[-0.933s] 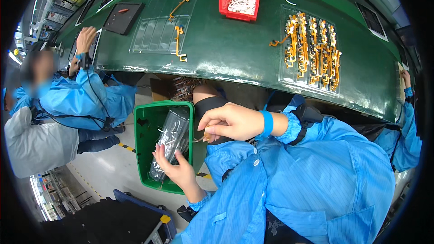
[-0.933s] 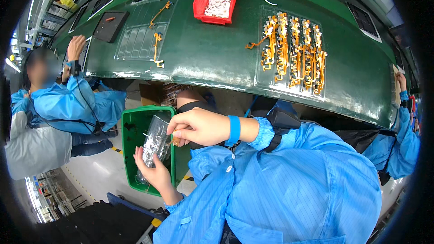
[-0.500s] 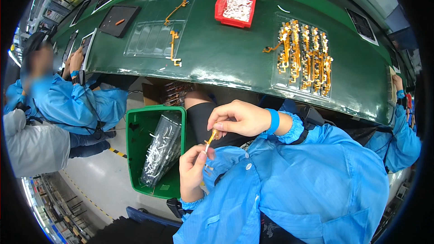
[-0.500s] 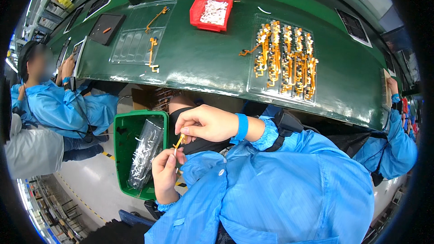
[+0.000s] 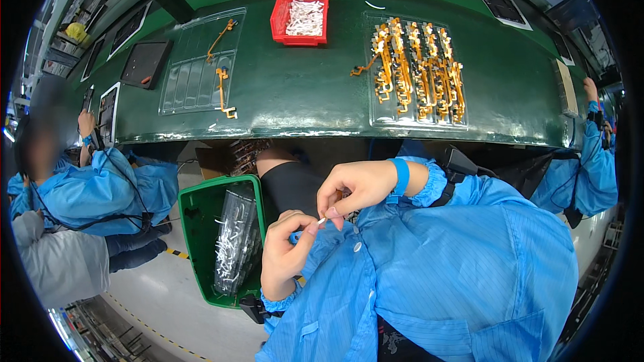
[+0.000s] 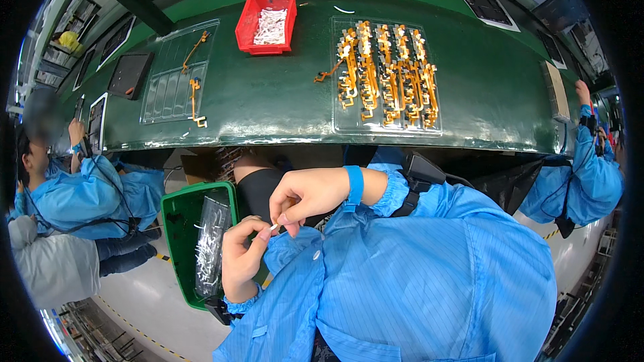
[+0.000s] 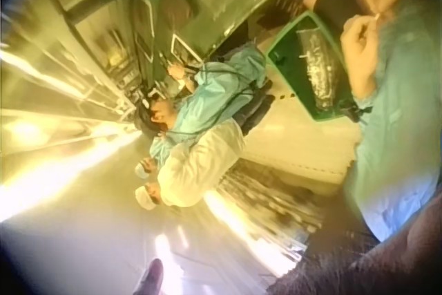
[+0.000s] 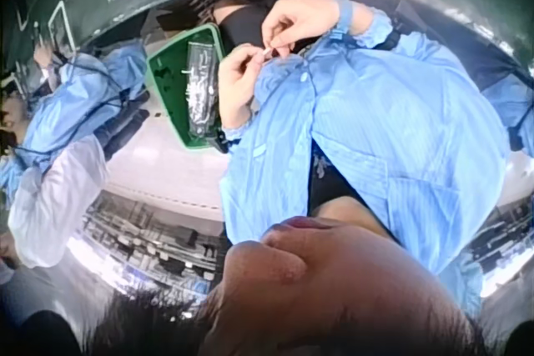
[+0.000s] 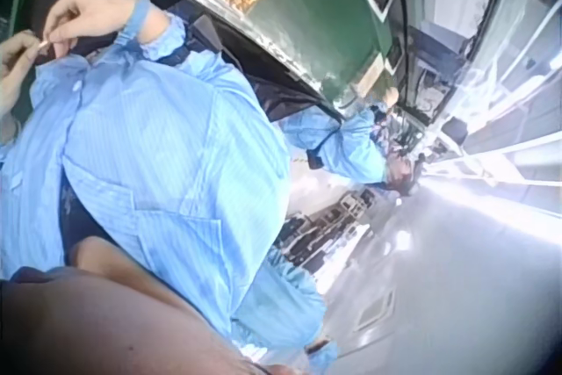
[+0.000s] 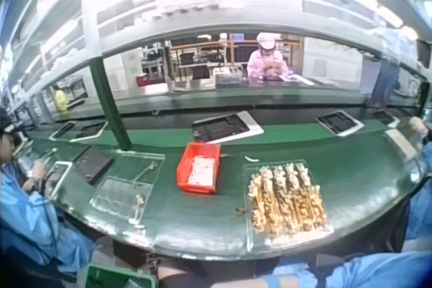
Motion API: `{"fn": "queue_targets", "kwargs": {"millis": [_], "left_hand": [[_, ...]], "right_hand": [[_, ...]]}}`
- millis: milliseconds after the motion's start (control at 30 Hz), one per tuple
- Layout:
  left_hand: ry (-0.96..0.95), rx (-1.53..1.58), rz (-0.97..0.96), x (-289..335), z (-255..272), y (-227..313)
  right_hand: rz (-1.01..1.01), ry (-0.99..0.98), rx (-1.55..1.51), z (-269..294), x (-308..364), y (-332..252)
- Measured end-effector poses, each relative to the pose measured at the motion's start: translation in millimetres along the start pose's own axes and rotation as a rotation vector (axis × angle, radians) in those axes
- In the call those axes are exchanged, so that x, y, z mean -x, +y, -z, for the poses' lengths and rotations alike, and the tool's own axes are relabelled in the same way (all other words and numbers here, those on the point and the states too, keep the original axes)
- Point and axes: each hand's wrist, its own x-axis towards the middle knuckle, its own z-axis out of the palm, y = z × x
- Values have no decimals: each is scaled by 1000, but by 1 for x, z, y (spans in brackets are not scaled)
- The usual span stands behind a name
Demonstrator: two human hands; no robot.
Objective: The worker is assembling small electronic components and placing them into a plastic tray on an assembly line.
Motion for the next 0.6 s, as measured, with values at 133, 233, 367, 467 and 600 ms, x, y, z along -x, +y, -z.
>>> {"fn": "queue_targets", "kwargs": {"millis": [133,233,367,467,600], "left_hand": [[748,-639,-333,-14,-30,8],[840,-807,-445,-10,-42,-4],[748,-794,-397,-15,-45,-9],[686,-834,-408,-15,-40,-11],[676,-875,-410,-16,-38,-15]], "right_hand": [[121,242,160,-11,2,-1],[243,432,306,-18,-1,1],[339,496,437,-23,-10,7],[419,545,531,-23,-13,11],[373,546,659,-22,-13,12]]}}
